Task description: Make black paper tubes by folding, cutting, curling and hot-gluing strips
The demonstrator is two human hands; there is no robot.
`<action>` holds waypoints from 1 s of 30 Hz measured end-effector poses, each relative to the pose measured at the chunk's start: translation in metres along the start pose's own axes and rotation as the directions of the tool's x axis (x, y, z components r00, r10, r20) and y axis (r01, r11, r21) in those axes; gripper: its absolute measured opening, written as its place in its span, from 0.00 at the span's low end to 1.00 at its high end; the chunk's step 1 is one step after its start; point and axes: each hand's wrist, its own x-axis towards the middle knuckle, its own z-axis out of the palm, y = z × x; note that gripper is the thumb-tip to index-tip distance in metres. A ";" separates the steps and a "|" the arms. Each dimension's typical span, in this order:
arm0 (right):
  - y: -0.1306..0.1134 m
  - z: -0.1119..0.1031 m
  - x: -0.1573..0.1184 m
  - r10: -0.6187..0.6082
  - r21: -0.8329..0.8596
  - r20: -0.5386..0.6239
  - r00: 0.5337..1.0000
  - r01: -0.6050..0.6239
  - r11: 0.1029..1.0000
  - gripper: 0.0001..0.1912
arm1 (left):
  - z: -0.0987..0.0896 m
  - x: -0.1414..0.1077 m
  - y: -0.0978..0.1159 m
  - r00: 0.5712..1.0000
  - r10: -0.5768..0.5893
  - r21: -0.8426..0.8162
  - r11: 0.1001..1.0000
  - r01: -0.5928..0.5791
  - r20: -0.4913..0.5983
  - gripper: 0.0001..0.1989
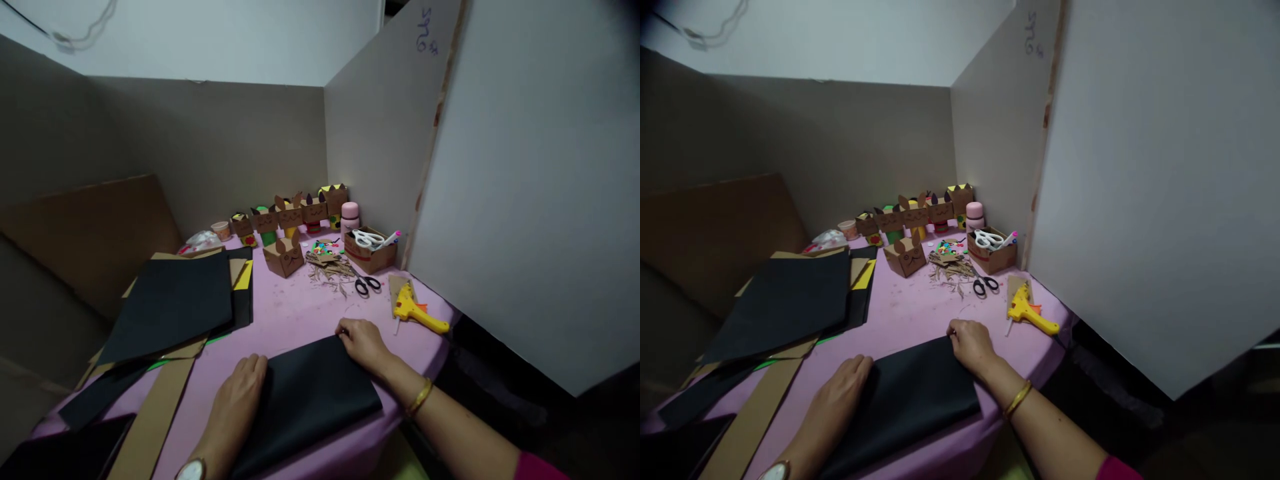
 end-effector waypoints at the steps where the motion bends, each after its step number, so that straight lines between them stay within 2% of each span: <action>1: 0.000 0.000 0.000 0.001 -0.001 -0.001 1.000 -0.001 1.000 0.13 | -0.001 0.001 0.001 1.000 0.002 0.024 1.000 -0.002 0.005 0.19; 5: 0.001 0.002 0.001 0.011 -0.003 -0.001 1.000 -0.011 1.000 0.13 | -0.002 0.007 0.001 1.000 0.008 0.107 0.994 -0.010 0.016 0.19; 8: 0.000 0.001 0.002 0.018 -0.002 0.001 1.000 -0.018 1.000 0.13 | 0.000 0.011 -0.002 0.993 0.117 0.136 0.983 -0.120 0.029 0.25; 12: 0.000 0.000 0.002 0.029 0.007 0.004 1.000 -0.029 1.000 0.12 | 0.006 0.020 -0.011 0.918 0.381 0.110 0.914 -0.392 0.107 0.34; 16: 0.002 -0.002 0.004 0.049 0.014 0.001 0.999 -0.049 0.999 0.10 | 0.012 0.028 -0.019 0.865 0.490 0.067 0.865 -0.498 0.105 0.35; 20: 0.005 -0.002 0.004 0.053 0.018 0.015 0.998 -0.053 0.998 0.07 | 0.003 0.029 -0.012 0.857 0.505 -0.024 0.863 -0.505 0.101 0.32; 25: 0.006 -0.002 0.001 0.037 0.002 0.042 0.998 -0.037 0.999 0.10 | -0.013 0.026 0.018 0.925 0.374 -0.154 0.920 -0.360 0.070 0.21; 28: 0.006 -0.001 0.000 0.032 -0.021 0.062 0.998 -0.031 0.999 0.10 | -0.013 0.024 0.031 0.949 0.312 -0.160 0.940 -0.301 0.048 0.14; 30: 0.007 -0.001 0.001 0.029 -0.038 0.078 0.997 -0.027 0.999 0.10 | -0.010 0.020 0.036 0.960 0.279 -0.163 0.949 -0.270 0.035 0.15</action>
